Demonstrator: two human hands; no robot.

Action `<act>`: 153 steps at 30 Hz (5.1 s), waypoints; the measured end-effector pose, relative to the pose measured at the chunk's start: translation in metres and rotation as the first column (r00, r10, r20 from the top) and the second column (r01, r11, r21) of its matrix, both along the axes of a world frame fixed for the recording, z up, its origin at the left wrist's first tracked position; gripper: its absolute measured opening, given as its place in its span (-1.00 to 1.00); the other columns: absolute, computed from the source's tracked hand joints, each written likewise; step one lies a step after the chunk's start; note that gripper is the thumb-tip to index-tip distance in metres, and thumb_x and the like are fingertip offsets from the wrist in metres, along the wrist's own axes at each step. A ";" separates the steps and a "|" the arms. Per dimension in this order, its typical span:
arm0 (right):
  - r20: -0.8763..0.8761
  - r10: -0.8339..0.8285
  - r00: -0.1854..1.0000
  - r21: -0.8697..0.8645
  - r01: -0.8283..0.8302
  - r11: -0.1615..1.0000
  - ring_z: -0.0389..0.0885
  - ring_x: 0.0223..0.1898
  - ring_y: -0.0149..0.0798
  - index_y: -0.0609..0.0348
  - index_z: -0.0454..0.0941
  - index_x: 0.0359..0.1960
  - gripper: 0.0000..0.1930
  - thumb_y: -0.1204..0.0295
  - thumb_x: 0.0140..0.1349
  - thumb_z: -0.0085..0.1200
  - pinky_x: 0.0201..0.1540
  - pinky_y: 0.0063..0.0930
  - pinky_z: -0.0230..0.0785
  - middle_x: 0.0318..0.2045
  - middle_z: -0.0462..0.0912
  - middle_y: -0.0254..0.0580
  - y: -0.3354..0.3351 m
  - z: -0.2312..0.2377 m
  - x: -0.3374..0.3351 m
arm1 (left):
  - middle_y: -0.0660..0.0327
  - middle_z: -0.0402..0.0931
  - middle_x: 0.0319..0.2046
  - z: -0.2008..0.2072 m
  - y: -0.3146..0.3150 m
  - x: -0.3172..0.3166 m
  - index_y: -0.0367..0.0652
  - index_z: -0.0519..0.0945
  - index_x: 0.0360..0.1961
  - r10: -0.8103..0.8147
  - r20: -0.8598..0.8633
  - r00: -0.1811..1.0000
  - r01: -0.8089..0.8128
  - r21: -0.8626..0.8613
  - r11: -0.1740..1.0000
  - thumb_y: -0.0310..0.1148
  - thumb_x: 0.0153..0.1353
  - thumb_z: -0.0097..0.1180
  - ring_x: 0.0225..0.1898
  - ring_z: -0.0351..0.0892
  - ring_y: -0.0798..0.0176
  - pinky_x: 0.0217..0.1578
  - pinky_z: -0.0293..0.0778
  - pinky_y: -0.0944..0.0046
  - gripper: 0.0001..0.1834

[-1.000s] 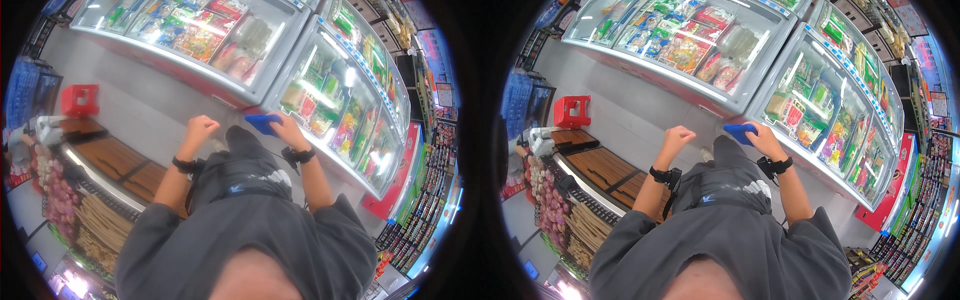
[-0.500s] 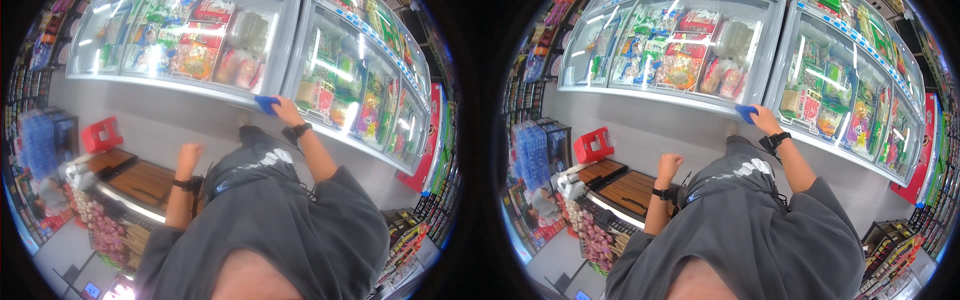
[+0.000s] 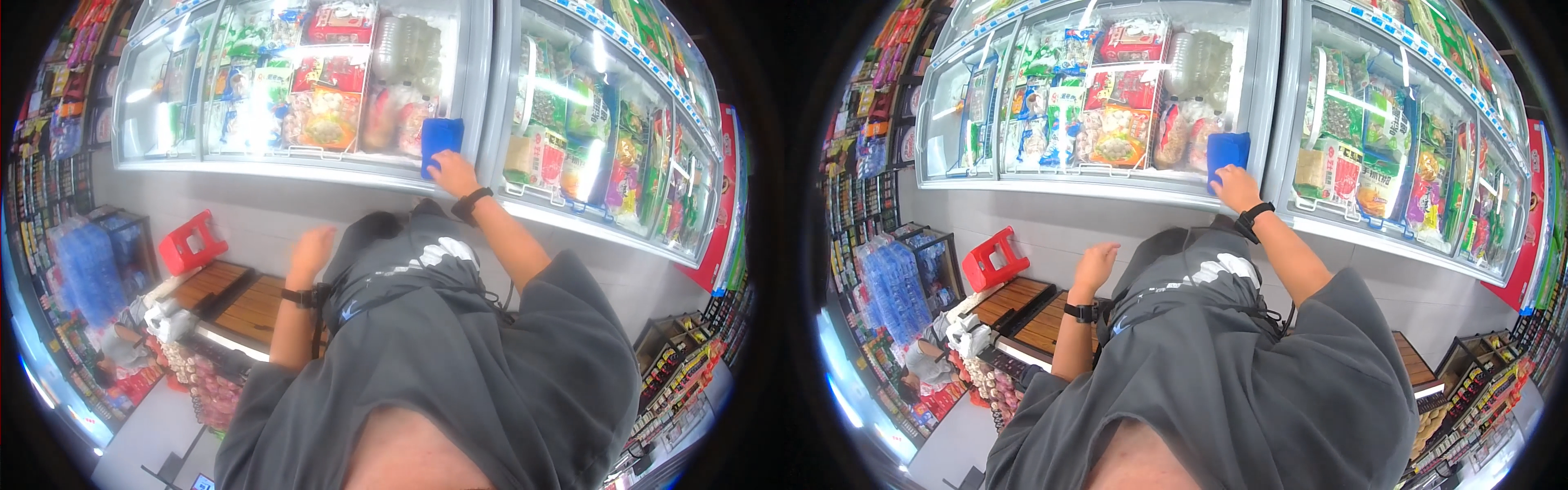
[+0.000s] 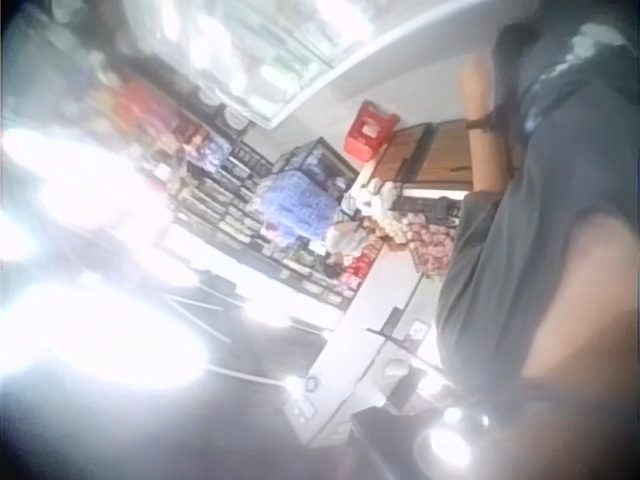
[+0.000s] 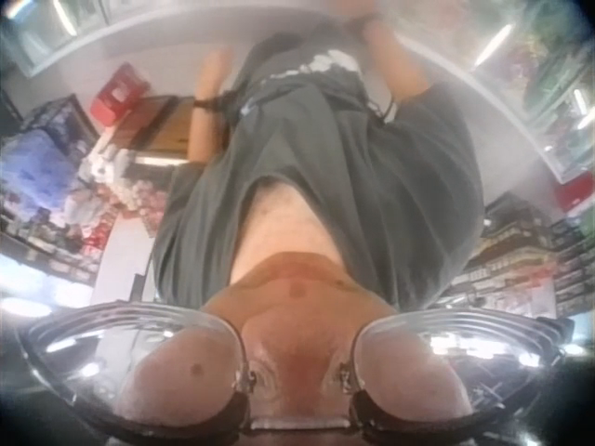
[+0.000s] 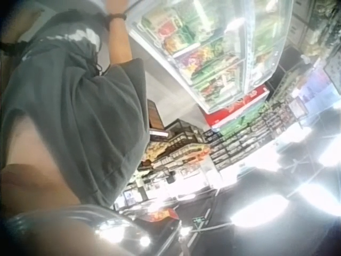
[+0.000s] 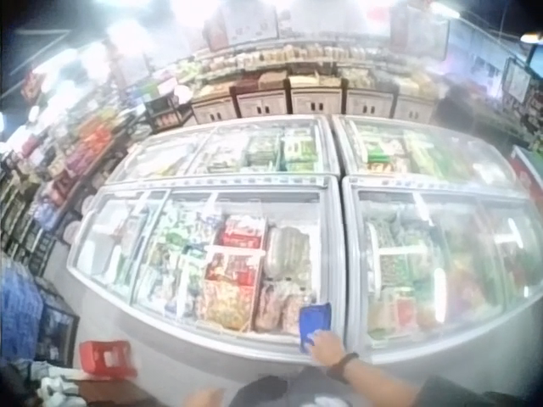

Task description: The person wipes the glass lid of a chest freezer with a blue cloth, moving along the length of the unit and covering multiple sections. The person folds the cloth and continues wiping the surface repeatedly.

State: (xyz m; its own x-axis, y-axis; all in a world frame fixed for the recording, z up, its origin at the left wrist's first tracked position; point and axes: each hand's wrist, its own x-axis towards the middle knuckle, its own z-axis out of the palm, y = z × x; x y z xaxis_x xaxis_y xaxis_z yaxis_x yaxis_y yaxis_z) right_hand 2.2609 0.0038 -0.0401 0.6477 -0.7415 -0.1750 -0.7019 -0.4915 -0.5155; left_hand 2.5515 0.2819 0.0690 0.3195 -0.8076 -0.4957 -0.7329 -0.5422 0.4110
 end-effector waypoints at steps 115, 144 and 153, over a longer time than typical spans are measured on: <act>0.131 -0.756 0.641 0.989 -0.034 0.142 0.56 -0.24 -0.60 0.24 0.56 0.09 -0.68 0.30 0.45 0.17 -0.29 -0.68 0.39 -0.18 0.67 -0.37 0.153 0.022 0.675 | 0.12 0.61 -0.17 -0.121 -0.176 0.547 -0.24 0.54 -0.05 -0.005 -0.892 -0.451 -0.857 0.432 0.281 -0.65 0.37 -0.01 -0.15 0.63 0.22 -0.04 0.59 0.21 -0.81; 0.411 -0.746 0.523 0.625 0.434 0.649 0.69 -0.38 -0.30 0.22 0.62 -0.11 -0.84 0.47 0.39 0.04 -0.28 -0.43 0.54 -0.32 0.71 -0.24 0.050 -0.016 0.677 | 0.19 0.71 -0.46 -0.067 -0.107 0.467 -0.38 0.75 -0.26 0.407 -0.851 0.333 -0.496 0.209 0.843 -0.29 0.27 0.34 -0.42 0.61 0.42 -0.34 0.52 0.31 -0.72; -0.044 -0.973 -0.225 0.972 -0.234 0.010 0.60 -0.26 -0.30 0.23 0.57 -0.13 -0.82 0.38 0.46 -0.01 -0.10 -0.37 0.49 -0.37 0.63 -0.26 0.045 -0.023 0.672 | 0.23 0.67 -0.44 -0.082 -0.092 0.457 -0.31 0.70 -0.23 0.363 -0.897 0.253 -0.505 0.198 0.840 -0.25 0.41 0.25 -0.46 0.51 0.47 -0.40 0.40 0.42 -0.72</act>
